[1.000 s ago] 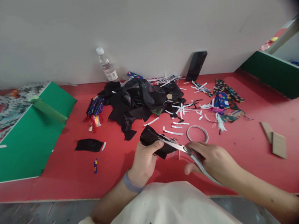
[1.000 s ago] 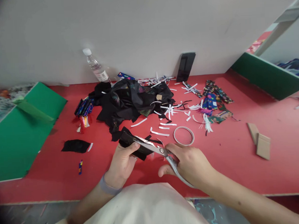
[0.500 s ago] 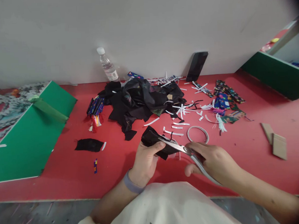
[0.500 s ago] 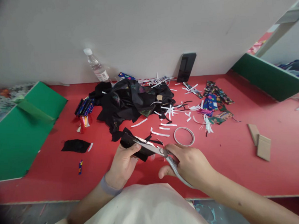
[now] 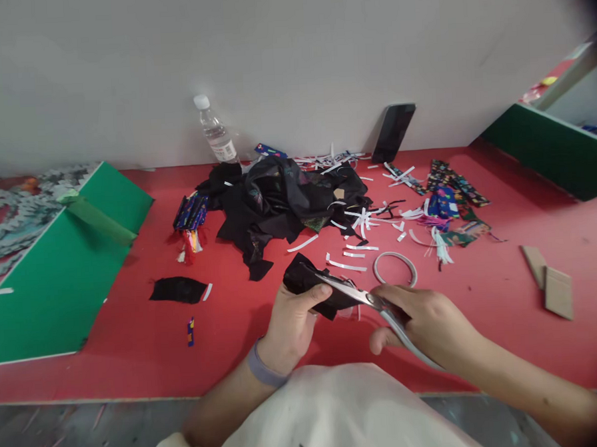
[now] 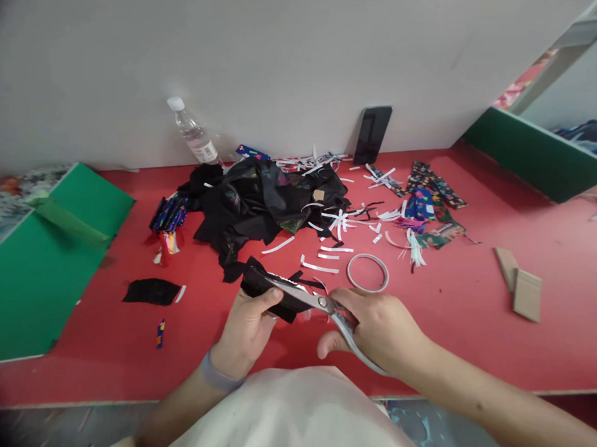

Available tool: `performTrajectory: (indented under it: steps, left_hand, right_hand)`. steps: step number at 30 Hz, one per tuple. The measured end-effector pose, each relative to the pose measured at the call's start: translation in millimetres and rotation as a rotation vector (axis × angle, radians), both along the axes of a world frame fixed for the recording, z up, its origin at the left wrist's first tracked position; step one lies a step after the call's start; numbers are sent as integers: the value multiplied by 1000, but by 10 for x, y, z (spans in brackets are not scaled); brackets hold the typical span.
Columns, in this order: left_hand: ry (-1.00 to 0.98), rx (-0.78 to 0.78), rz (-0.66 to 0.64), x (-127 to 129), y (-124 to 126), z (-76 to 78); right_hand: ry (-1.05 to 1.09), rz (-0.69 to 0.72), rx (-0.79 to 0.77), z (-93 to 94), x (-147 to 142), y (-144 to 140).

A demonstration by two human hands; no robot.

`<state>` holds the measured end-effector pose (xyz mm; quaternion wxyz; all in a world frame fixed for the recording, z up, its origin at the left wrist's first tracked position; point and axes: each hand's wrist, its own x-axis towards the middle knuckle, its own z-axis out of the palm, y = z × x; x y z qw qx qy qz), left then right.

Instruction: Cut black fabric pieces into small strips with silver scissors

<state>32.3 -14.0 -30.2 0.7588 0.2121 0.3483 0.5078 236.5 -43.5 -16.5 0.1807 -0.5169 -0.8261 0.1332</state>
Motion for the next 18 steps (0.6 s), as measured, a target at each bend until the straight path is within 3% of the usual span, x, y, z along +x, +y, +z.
performTrajectory:
  steps: [6,9,11,18]
  left_hand:
    - [-45,33,-106,-78,-11,24]
    - [-41,76,-97,-226,56,47]
    - [48,107,-94,-351,136,69]
    - [504,303,-323,-579,284,239]
  right_hand:
    - [3,-26,-68,43,50,3]
    - [-5,-3,-80,84,68,-1]
    - [-4,20,-106,118,61,-8]
    - [12,59,-138,203,-4,-12]
